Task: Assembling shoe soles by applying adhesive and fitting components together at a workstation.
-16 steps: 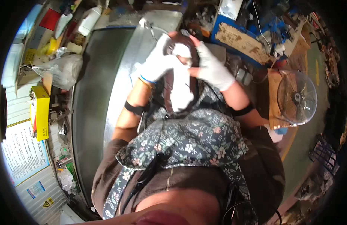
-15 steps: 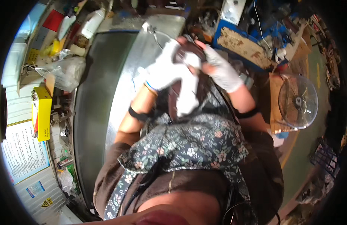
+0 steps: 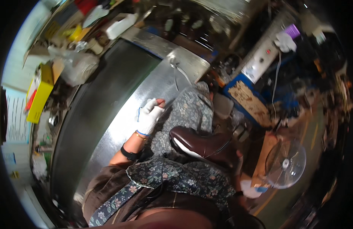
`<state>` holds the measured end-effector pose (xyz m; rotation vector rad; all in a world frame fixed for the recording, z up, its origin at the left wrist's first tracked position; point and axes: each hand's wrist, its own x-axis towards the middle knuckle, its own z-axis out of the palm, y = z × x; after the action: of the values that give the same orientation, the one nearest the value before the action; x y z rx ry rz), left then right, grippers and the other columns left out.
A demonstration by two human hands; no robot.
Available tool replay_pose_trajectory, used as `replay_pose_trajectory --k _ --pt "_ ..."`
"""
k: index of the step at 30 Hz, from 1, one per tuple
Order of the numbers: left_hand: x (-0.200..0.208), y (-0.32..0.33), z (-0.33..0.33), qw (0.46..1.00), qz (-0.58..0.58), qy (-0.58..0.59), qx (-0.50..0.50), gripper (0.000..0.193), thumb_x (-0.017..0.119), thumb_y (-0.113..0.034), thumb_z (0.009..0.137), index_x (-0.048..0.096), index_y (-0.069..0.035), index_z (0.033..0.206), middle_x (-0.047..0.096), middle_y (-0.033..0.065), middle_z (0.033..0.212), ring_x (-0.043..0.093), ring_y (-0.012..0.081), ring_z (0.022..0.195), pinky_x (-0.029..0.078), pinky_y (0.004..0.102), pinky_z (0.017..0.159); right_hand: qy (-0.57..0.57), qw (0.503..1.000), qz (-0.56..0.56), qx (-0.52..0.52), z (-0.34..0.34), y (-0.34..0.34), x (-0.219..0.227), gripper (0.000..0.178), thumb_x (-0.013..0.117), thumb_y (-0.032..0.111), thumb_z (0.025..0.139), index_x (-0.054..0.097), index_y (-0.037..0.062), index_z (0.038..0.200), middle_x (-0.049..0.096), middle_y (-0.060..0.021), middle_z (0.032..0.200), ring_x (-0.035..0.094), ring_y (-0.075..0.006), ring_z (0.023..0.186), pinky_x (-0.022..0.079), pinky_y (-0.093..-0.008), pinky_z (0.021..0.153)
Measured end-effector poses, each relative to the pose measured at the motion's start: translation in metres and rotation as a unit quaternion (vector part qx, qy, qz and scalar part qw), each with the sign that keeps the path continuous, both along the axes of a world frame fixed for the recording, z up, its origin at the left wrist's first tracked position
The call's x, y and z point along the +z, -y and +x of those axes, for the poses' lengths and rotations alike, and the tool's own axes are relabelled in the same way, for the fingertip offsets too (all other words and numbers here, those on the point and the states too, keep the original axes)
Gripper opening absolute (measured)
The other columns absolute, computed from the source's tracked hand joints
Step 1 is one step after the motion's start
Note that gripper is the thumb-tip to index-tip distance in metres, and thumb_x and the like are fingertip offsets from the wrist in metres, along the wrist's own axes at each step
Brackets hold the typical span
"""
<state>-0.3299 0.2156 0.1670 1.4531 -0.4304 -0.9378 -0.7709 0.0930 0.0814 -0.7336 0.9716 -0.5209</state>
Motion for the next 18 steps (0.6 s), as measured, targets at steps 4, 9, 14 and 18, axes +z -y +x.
replay_pose_trajectory --k 4,9,14,18 --pt "-0.091 -0.034 0.010 0.987 -0.102 -0.118 0.050 0.022 0.042 0.009 0.091 0.052 0.001 0.108 0.053 0.0193 0.125 0.060 0.0296 0.112 0.047 0.0576 0.109 0.146 0.988 0.008 -0.052 0.045 0.045 0.002 0.064 0.050 0.045 0.099 0.045 0.0019 0.147 0.051 -0.0131 0.147 0.049 -0.0293 0.135 0.040 -0.0460 0.115" --pt "-0.063 -0.113 -0.015 0.971 0.159 0.175 -0.024 0.030 0.053 -0.006 0.091 0.069 -0.005 0.117 0.070 0.0060 0.098 0.066 0.0165 0.094 0.053 0.0322 0.086 0.266 0.962 0.011 -0.063 0.182 0.128 0.111 0.060 0.049 0.041 0.099 0.045 0.0044 0.147 0.048 -0.0159 0.149 0.049 -0.0346 0.135 0.039 -0.0500 0.114" --pt "-0.062 -0.142 -0.041 0.932 0.165 0.320 -0.029 0.025 0.063 -0.005 0.087 0.068 -0.004 0.112 0.071 0.0144 0.103 0.069 0.0281 0.096 0.055 0.0375 0.085 -0.242 0.808 -0.535 0.051 0.354 0.210 0.088 0.081 0.063 0.054 0.091 0.045 -0.0068 0.141 0.061 -0.0267 0.129 0.061 -0.0408 0.117 0.046 -0.0436 0.101" --pt "-0.076 -0.122 -0.034 0.907 0.104 0.407 -0.036 0.016 0.066 -0.002 0.086 0.067 -0.003 0.101 0.069 0.0143 0.095 0.068 0.0301 0.090 0.055 0.0384 0.080 -0.330 0.769 -0.535 0.116 0.420 0.257 0.038 0.108 0.069 0.062 0.084 0.021 -0.0084 0.150 0.048 -0.0360 0.141 0.049 -0.0462 0.131 0.041 -0.0456 0.108"
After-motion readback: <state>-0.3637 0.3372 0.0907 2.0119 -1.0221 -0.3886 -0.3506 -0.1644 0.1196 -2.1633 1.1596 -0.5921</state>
